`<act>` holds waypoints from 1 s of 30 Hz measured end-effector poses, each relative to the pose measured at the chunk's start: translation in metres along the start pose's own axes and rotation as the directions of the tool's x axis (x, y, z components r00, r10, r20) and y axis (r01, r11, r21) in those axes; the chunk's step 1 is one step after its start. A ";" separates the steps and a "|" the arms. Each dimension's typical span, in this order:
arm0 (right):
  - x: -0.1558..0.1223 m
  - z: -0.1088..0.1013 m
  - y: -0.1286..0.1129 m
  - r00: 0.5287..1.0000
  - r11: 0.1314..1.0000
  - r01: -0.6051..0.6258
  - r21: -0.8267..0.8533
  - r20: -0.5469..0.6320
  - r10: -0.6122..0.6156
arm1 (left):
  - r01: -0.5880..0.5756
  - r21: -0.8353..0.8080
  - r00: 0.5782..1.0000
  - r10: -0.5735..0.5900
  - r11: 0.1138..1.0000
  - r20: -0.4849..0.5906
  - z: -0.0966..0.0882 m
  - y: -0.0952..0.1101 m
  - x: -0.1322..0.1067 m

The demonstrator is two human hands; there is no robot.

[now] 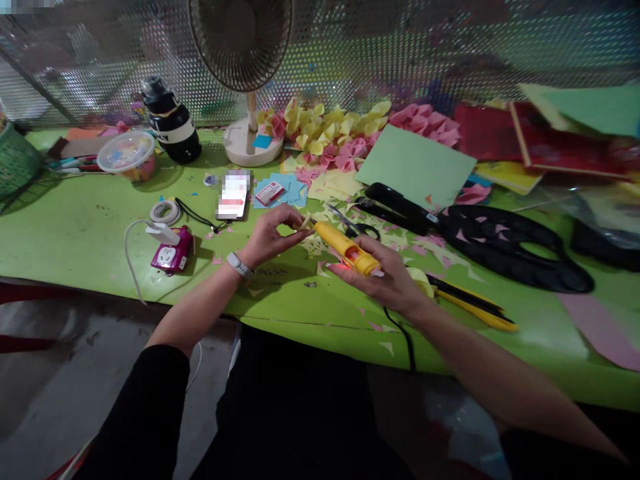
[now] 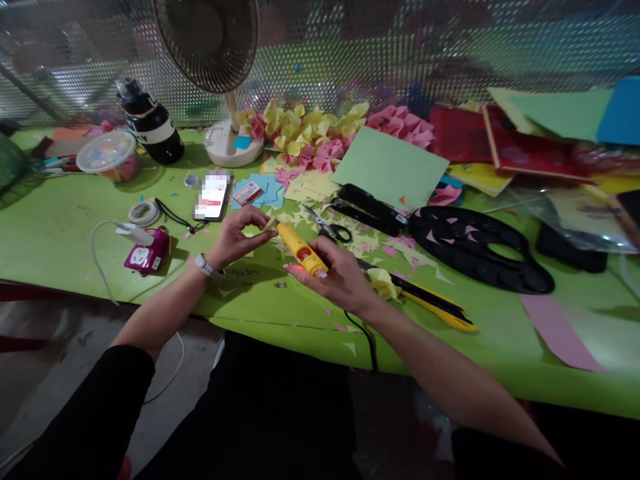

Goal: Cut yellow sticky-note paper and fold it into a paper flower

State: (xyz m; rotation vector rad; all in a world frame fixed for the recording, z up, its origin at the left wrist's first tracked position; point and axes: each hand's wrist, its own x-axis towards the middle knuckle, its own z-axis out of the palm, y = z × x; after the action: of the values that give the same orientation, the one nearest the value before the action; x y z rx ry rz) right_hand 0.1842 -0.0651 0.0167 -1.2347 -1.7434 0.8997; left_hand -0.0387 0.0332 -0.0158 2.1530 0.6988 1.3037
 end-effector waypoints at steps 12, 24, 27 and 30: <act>0.000 -0.001 0.002 1.000 1.000 0.006 -0.014 -0.003 -0.006 | -0.045 -0.024 0.999 0.045 0.999 0.000 0.000 0.002 0.000; 0.000 0.000 0.005 0.999 0.999 0.028 -0.040 -0.020 -0.028 | -0.034 -0.024 0.999 0.034 0.999 0.014 0.000 0.001 0.000; 0.000 -0.001 0.004 0.999 0.999 0.028 -0.044 -0.013 -0.029 | -0.051 -0.028 0.999 0.051 0.998 0.012 -0.001 0.002 0.000; 0.000 -0.001 0.003 1.000 0.998 0.028 -0.049 -0.006 -0.028 | -0.041 -0.017 0.999 0.042 0.999 0.023 -0.001 0.001 0.000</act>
State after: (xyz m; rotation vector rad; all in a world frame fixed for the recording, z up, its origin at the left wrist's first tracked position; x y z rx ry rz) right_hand 0.1862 -0.0642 0.0147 -1.2400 -1.7831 0.8404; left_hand -0.0395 0.0323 -0.0146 2.1768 0.6346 1.2984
